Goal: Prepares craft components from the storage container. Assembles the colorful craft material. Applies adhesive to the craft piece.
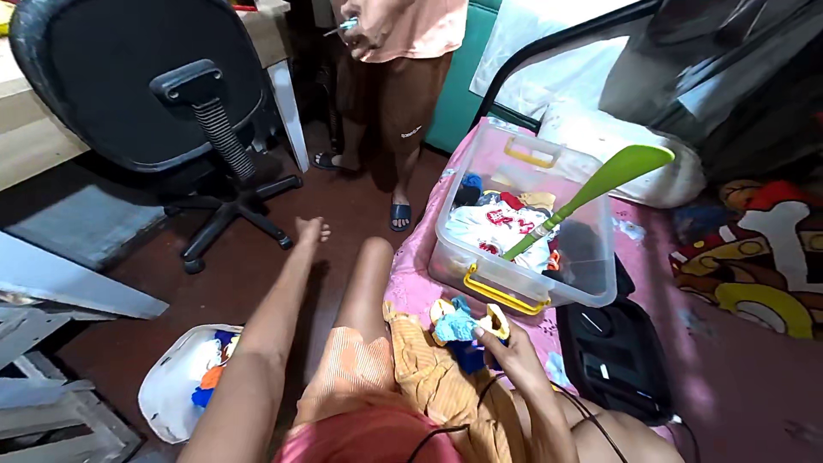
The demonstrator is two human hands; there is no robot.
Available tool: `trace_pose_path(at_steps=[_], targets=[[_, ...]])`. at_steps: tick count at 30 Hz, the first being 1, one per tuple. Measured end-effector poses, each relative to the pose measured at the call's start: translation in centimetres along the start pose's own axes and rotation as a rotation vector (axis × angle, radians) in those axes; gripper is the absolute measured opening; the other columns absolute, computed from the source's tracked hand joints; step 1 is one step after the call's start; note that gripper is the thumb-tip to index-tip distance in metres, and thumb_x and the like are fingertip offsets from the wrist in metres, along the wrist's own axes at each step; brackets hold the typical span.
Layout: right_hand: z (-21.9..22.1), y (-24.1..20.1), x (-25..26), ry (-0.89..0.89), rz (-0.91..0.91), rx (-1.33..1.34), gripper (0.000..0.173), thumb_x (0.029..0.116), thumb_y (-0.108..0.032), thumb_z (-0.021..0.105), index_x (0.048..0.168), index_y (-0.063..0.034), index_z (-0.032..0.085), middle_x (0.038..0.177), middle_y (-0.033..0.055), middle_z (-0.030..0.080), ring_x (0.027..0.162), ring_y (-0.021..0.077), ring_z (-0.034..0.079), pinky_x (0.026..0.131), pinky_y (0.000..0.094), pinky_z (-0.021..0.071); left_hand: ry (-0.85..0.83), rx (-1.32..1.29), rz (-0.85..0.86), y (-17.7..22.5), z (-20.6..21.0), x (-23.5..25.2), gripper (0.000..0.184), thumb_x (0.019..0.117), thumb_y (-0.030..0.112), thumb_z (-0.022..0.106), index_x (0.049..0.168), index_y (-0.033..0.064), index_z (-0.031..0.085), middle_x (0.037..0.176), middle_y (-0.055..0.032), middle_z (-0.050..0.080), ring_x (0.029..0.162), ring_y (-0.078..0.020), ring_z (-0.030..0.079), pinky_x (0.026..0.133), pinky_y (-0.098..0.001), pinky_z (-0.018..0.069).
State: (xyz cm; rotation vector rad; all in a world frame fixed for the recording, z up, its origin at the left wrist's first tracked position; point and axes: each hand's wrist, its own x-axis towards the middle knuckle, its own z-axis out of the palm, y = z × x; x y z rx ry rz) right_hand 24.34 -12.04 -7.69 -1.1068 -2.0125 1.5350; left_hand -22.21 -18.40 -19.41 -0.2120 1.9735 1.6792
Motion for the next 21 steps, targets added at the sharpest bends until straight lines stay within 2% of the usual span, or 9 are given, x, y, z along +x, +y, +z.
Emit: trace_pose_path(at_steps=[4, 6, 9, 11, 12, 14, 16, 18, 21], targets=[[-0.3, 0.4, 0.2, 0.005, 0.000, 0.018, 0.031, 0.0931, -0.020, 0.065, 0.116, 0.0014, 0.065, 0.077, 0.0018, 0.067, 0.053, 0.0063, 0.059, 0.050, 0.0241, 0.0521, 0.025, -0.021, -0.006, 2.1, -2.4, 0.3, 0.053, 0.1048, 0.018, 0.049, 0.154, 0.0074, 0.031, 0.111, -0.0179, 0.065, 0.081, -0.0202, 0.064, 0.071, -0.0358, 0.0544], [0.1, 0.2, 0.3, -0.009, 0.004, 0.043, 0.031, 0.0924, -0.019, 0.065, 0.115, 0.0017, 0.065, 0.077, 0.0018, 0.067, 0.052, 0.0063, 0.058, 0.049, 0.0231, 0.0516, -0.046, 0.052, 0.005, 2.5, -1.2, -1.3, 0.041, 0.1061, 0.018, 0.046, 0.145, 0.0056, 0.045, 0.107, -0.0161, 0.065, 0.078, -0.0179, 0.062, 0.068, -0.0332, 0.0528], [1.0, -0.5, 0.3, -0.042, 0.016, 0.051, 0.031, 0.0929, -0.019, 0.065, 0.116, 0.0019, 0.064, 0.079, 0.0025, 0.068, 0.054, 0.0069, 0.060, 0.051, 0.0241, 0.0534, -0.239, 0.271, 0.076, 2.1, 2.7, -4.4, 0.042, 0.1072, 0.016, 0.048, 0.148, 0.0055, 0.047, 0.109, -0.0159, 0.066, 0.079, -0.0178, 0.061, 0.070, -0.0339, 0.0515], [1.5, -0.8, 0.1, -0.051, 0.008, 0.058, 0.034, 0.0929, -0.019, 0.066, 0.119, 0.0023, 0.063, 0.081, 0.0020, 0.069, 0.057, 0.0060, 0.061, 0.054, 0.0238, 0.0544, -0.407, 0.452, 0.196, 1.2, 5.9, -6.4, 0.043, 0.1057, 0.019, 0.055, 0.146, 0.0022, 0.051, 0.126, -0.0219, 0.065, 0.108, -0.0306, 0.065, 0.094, -0.0481, 0.0517], [1.8, -0.8, 0.0, -0.053, 0.012, 0.069, 0.035, 0.0928, -0.019, 0.066, 0.120, 0.0026, 0.063, 0.082, 0.0024, 0.069, 0.057, 0.0061, 0.061, 0.054, 0.0240, 0.0547, -0.479, 0.578, 0.298, 0.6, 7.5, -7.6, 0.044, 0.1040, 0.023, 0.059, 0.143, 0.0013, 0.055, 0.132, -0.0242, 0.063, 0.121, -0.0371, 0.062, 0.105, -0.0563, 0.0465], [2.3, -0.7, -0.3, -0.043, 0.022, 0.117, 0.033, 0.0934, -0.016, 0.066, 0.119, 0.0041, 0.062, 0.082, 0.0036, 0.069, 0.057, 0.0070, 0.061, 0.054, 0.0246, 0.0549, -0.500, 0.903, 0.533, -1.3, 10.2, -9.9, 0.041, 0.0984, 0.033, 0.065, 0.127, 0.0038, 0.068, 0.121, -0.0258, 0.068, 0.118, -0.0459, 0.062, 0.103, -0.0699, 0.0411], [3.0, -0.4, -0.4, -0.031, 0.019, 0.177, 0.032, 0.0930, -0.015, 0.066, 0.119, 0.0048, 0.062, 0.080, 0.0032, 0.068, 0.056, 0.0072, 0.061, 0.053, 0.0245, 0.0546, -0.443, 1.276, 0.643, -3.2, 12.2, -11.5, 0.033, 0.0959, 0.034, 0.066, 0.111, 0.0050, 0.072, 0.112, -0.0221, 0.070, 0.114, -0.0446, 0.062, 0.102, -0.0680, 0.0393], [3.6, -0.1, -0.5, -0.029, 0.021, 0.227, 0.031, 0.0928, -0.014, 0.065, 0.117, 0.0048, 0.061, 0.077, 0.0027, 0.068, 0.055, 0.0074, 0.061, 0.052, 0.0243, 0.0547, -0.406, 1.490, 0.672, -4.8, 13.4, -12.0, 0.025, 0.0947, 0.021, 0.064, 0.112, 0.0042, 0.071, 0.114, -0.0210, 0.069, 0.116, -0.0443, 0.059, 0.105, -0.0671, 0.0360], [4.4, 0.0, -0.7, -0.040, 0.009, 0.279, 0.030, 0.0927, -0.013, 0.065, 0.115, 0.0059, 0.062, 0.075, 0.0022, 0.066, 0.053, 0.0064, 0.059, 0.051, 0.0235, 0.0534, -0.377, 1.465, 0.707, -4.2, 12.4, -12.9, 0.024, 0.0945, 0.019, 0.066, 0.112, 0.0030, 0.070, 0.115, -0.0213, 0.068, 0.115, -0.0437, 0.060, 0.101, -0.0649, 0.0400]])
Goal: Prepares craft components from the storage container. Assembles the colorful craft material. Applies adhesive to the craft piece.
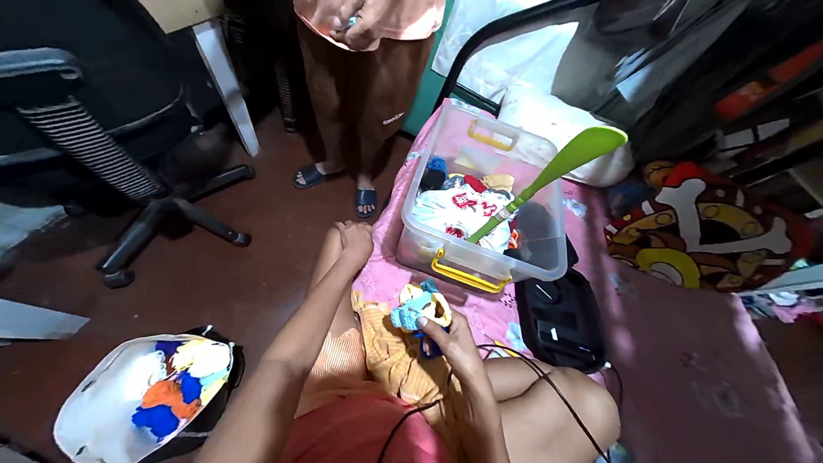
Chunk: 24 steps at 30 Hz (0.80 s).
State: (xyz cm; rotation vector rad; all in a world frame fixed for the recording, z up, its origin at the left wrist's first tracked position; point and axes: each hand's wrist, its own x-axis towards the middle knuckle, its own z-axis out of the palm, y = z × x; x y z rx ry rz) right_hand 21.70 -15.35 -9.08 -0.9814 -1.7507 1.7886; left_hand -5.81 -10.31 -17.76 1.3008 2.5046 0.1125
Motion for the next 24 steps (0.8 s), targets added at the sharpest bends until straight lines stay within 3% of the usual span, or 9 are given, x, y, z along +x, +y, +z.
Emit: trace_pose_path(at_steps=[4, 6, 9, 19, 24], targets=[[1.0, -0.2, -0.2, -0.044, 0.034, 0.009, 0.031, 0.0943, -0.014, 0.065, 0.118, 0.0056, 0.061, 0.081, 0.0037, 0.067, 0.056, 0.0068, 0.060, 0.054, 0.0242, 0.0548, 0.074, -0.093, -0.029, -1.8, -0.7, -0.2, 0.034, 0.1011, 0.027, 0.058, 0.114, -0.0025, 0.068, 0.120, -0.0272, 0.065, 0.118, -0.0471, 0.058, 0.099, -0.0648, 0.0425], [1.6, -0.3, -0.3, -0.063, 0.044, 0.006, 0.032, 0.0948, -0.015, 0.065, 0.119, 0.0055, 0.061, 0.082, 0.0037, 0.067, 0.058, 0.0068, 0.060, 0.055, 0.0245, 0.0546, 0.100, -0.213, -0.062, -3.2, -0.8, 0.1, 0.044, 0.1020, 0.035, 0.058, 0.112, -0.0069, 0.068, 0.122, -0.0327, 0.062, 0.121, -0.0530, 0.056, 0.098, -0.0710, 0.0417], [2.3, -0.3, -0.5, -0.086, 0.072, 0.005, 0.035, 0.0944, -0.016, 0.066, 0.122, 0.0053, 0.061, 0.085, 0.0052, 0.067, 0.060, 0.0069, 0.061, 0.057, 0.0245, 0.0550, 0.045, -0.330, -0.152, -4.6, -1.6, 0.0, 0.057, 0.0996, 0.048, 0.060, 0.123, -0.0041, 0.067, 0.134, -0.0311, 0.059, 0.122, -0.0540, 0.056, 0.096, -0.0745, 0.0422], [3.7, 0.3, -0.3, -0.154, 0.141, -0.073, 0.037, 0.0961, -0.015, 0.066, 0.126, 0.0059, 0.059, 0.089, 0.0080, 0.067, 0.061, 0.0067, 0.060, 0.059, 0.0245, 0.0541, 0.063, -0.271, -0.137, -4.1, -1.3, -0.1, 0.051, 0.1013, 0.041, 0.059, 0.127, -0.0021, 0.066, 0.137, -0.0291, 0.057, 0.130, -0.0518, 0.050, 0.101, -0.0717, 0.0394], [4.2, 0.0, -0.7, -0.129, 0.129, -0.003, 0.032, 0.0955, -0.012, 0.066, 0.121, 0.0060, 0.061, 0.089, 0.0067, 0.068, 0.065, 0.0069, 0.062, 0.061, 0.0242, 0.0560, 0.066, -0.261, -0.108, -4.6, -1.3, -0.3, 0.051, 0.1027, 0.041, 0.055, 0.129, -0.0020, 0.064, 0.139, -0.0292, 0.055, 0.129, -0.0522, 0.050, 0.099, -0.0712, 0.0401]])
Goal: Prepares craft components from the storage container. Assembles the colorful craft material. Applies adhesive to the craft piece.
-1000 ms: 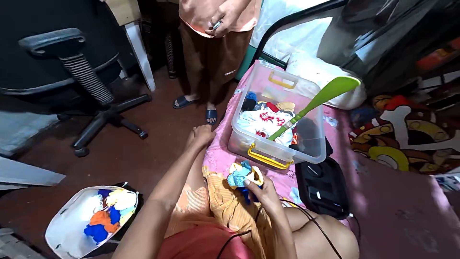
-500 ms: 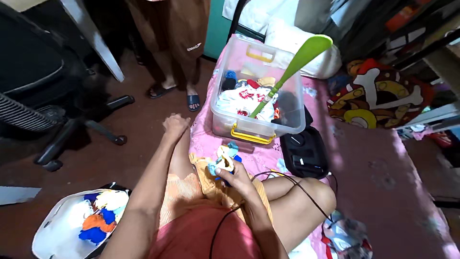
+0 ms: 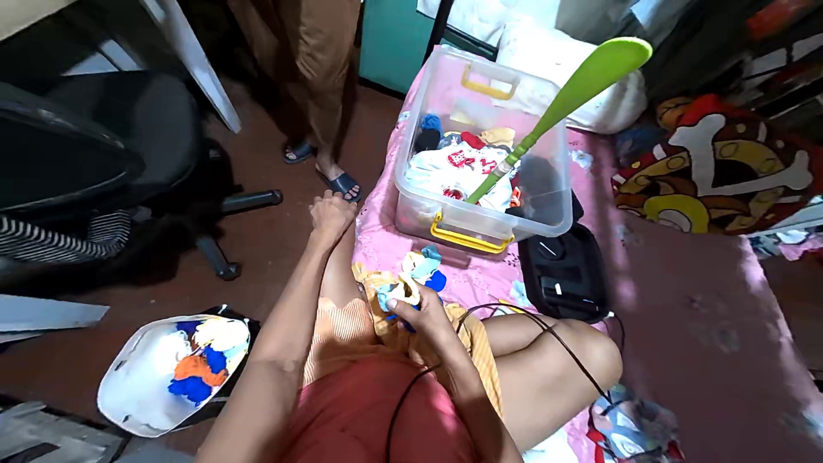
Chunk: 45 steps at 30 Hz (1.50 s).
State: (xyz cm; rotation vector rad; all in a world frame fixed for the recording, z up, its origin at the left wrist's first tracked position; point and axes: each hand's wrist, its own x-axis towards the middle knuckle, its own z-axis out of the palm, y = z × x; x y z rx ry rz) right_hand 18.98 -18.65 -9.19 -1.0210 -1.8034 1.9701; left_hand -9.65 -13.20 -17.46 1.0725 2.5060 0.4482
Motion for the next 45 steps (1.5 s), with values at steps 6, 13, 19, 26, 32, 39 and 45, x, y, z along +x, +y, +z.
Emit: trace_pose_path(at_steps=[6, 13, 19, 26, 32, 39, 45], targets=[[0.4, 0.2, 0.0, 0.006, -0.037, 0.042, 0.032, 0.0944, -0.014, 0.065, 0.119, 0.0055, 0.061, 0.090, 0.0056, 0.069, 0.067, 0.0068, 0.064, 0.062, 0.0240, 0.0566, 0.007, 0.000, 0.004, -0.2, 0.2, 0.0, 0.050, 0.1026, 0.040, 0.055, 0.128, -0.0019, 0.065, 0.137, -0.0287, 0.056, 0.129, -0.0505, 0.050, 0.101, -0.0688, 0.0403], [0.8, 0.8, 0.4, -0.022, -0.079, 0.259, 0.022, 0.0955, -0.013, 0.061, 0.110, 0.0036, 0.060, 0.076, 0.0026, 0.066, 0.057, 0.0084, 0.060, 0.056, 0.0257, 0.0550, 0.011, 0.028, 0.018, -0.7, 0.4, 0.2, 0.051, 0.1028, 0.042, 0.054, 0.129, 0.0000, 0.065, 0.137, -0.0263, 0.057, 0.129, -0.0485, 0.051, 0.100, -0.0672, 0.0417], [0.4, 0.2, 0.7, -0.052, -0.056, 0.334, 0.019, 0.0981, -0.015, 0.056, 0.107, 0.0014, 0.058, 0.067, 0.0010, 0.063, 0.052, 0.0082, 0.059, 0.053, 0.0247, 0.0549, 0.060, -0.028, 0.090, -1.3, 0.7, -0.6, 0.048, 0.1035, 0.038, 0.054, 0.133, 0.0010, 0.063, 0.138, -0.0275, 0.056, 0.129, -0.0506, 0.050, 0.100, -0.0699, 0.0403], [-0.1, -0.2, 0.8, -0.091, -0.031, 0.363, 0.022, 0.0996, -0.014, 0.045, 0.113, 0.0016, 0.054, 0.075, 0.0022, 0.066, 0.054, 0.0076, 0.061, 0.055, 0.0237, 0.0554, 0.118, -0.488, 0.263, -2.9, -0.2, -5.5, 0.037, 0.1011, 0.022, 0.062, 0.135, 0.0055, 0.063, 0.147, -0.0200, 0.053, 0.137, -0.0427, 0.047, 0.110, -0.0667, 0.0356], [-0.2, -0.7, 1.0, -0.057, -0.049, 0.344, 0.017, 0.1014, -0.014, 0.045, 0.108, -0.0007, 0.054, 0.071, 0.0007, 0.065, 0.054, 0.0072, 0.061, 0.055, 0.0233, 0.0554, -0.118, -0.661, 0.684, 0.3, -7.4, -15.0, 0.039, 0.0968, 0.026, 0.060, 0.129, 0.0047, 0.067, 0.138, -0.0061, 0.063, 0.129, -0.0155, 0.058, 0.109, -0.0392, 0.0486], [0.5, -1.8, 0.5, -0.028, -0.094, 0.155, 0.022, 0.1013, -0.012, 0.052, 0.114, 0.0058, 0.057, 0.077, 0.0016, 0.063, 0.056, 0.0059, 0.059, 0.056, 0.0229, 0.0542, 0.070, -0.346, 0.876, 0.1, -6.2, -18.5, 0.035, 0.1006, 0.026, 0.053, 0.123, 0.0085, 0.073, 0.128, -0.0080, 0.070, 0.131, -0.0270, 0.059, 0.108, -0.0486, 0.0465], [1.3, -2.4, 0.4, -0.034, -0.092, 0.051, 0.026, 0.1027, -0.014, 0.054, 0.120, 0.0061, 0.058, 0.082, 0.0038, 0.064, 0.058, 0.0061, 0.059, 0.056, 0.0232, 0.0541, 0.171, -0.363, 0.836, 0.0, -5.4, -19.2, 0.029, 0.0973, 0.024, 0.060, 0.114, 0.0081, 0.077, 0.111, -0.0081, 0.075, 0.111, -0.0236, 0.069, 0.098, -0.0442, 0.0513]])
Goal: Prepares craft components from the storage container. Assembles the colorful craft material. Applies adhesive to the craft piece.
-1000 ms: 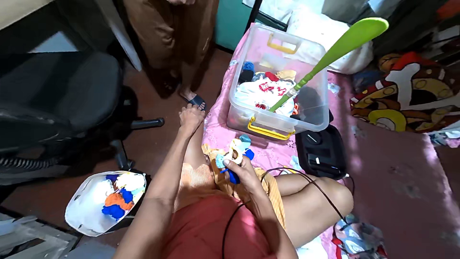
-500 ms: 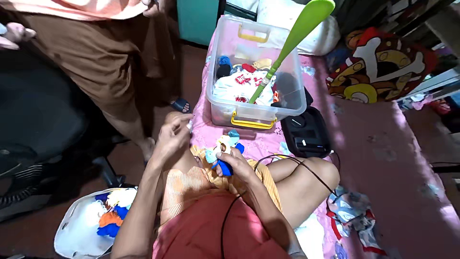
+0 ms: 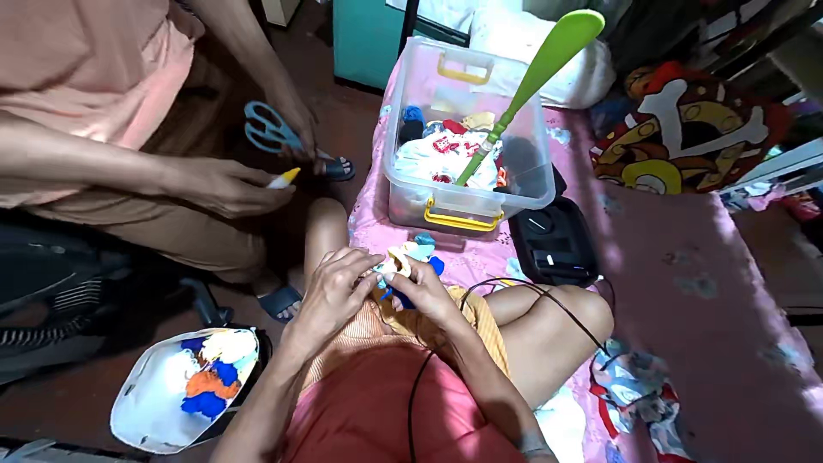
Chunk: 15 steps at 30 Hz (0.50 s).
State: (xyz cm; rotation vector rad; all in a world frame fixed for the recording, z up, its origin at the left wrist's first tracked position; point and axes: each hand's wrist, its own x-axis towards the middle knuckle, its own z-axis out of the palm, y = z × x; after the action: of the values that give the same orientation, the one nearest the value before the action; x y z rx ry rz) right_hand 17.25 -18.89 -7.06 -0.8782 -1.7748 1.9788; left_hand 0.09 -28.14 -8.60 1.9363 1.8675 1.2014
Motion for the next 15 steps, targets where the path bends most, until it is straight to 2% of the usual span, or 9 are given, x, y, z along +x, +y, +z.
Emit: trace_pose_path(at_steps=[6, 11, 13, 15], targets=[[0.5, -0.8, 0.6, -0.011, 0.017, -0.086, 0.024, 0.1027, -0.018, 0.057, 0.114, 0.0036, 0.061, 0.082, 0.0050, 0.065, 0.059, 0.0077, 0.061, 0.056, 0.0253, 0.0554, 0.130, -0.009, 0.009, -0.7, 0.2, -0.7, 0.023, 0.0974, 0.022, 0.061, 0.097, 0.0087, 0.080, 0.094, -0.0043, 0.077, 0.096, -0.0159, 0.071, 0.093, -0.0344, 0.0523], [0.8, -0.9, 1.1, -0.055, 0.023, -0.112, 0.023, 0.1020, -0.017, 0.058, 0.111, 0.0030, 0.062, 0.079, 0.0046, 0.064, 0.057, 0.0078, 0.060, 0.054, 0.0245, 0.0539, 0.120, 0.049, -0.036, -0.6, -0.4, -1.2, 0.025, 0.1000, 0.022, 0.056, 0.096, 0.0085, 0.077, 0.091, -0.0039, 0.075, 0.091, -0.0156, 0.070, 0.088, -0.0344, 0.0532], [0.9, -0.9, 1.4, -0.085, -0.005, -0.125, 0.023, 0.0994, -0.016, 0.062, 0.112, 0.0032, 0.062, 0.084, 0.0054, 0.066, 0.059, 0.0070, 0.061, 0.056, 0.0241, 0.0539, 0.106, 0.055, -0.075, -0.1, -0.8, -1.3, 0.025, 0.1005, 0.020, 0.054, 0.097, 0.0057, 0.074, 0.091, -0.0071, 0.074, 0.090, -0.0192, 0.070, 0.086, -0.0379, 0.0540], [0.8, -0.9, 1.8, -0.117, -0.054, -0.166, 0.031, 0.0952, -0.017, 0.067, 0.118, 0.0032, 0.060, 0.094, 0.0078, 0.068, 0.067, 0.0068, 0.063, 0.061, 0.0243, 0.0545, 0.091, 0.027, -0.117, 0.1, -1.1, -1.3, 0.026, 0.1014, 0.020, 0.052, 0.099, 0.0041, 0.072, 0.091, -0.0088, 0.072, 0.089, -0.0200, 0.070, 0.084, -0.0376, 0.0545]])
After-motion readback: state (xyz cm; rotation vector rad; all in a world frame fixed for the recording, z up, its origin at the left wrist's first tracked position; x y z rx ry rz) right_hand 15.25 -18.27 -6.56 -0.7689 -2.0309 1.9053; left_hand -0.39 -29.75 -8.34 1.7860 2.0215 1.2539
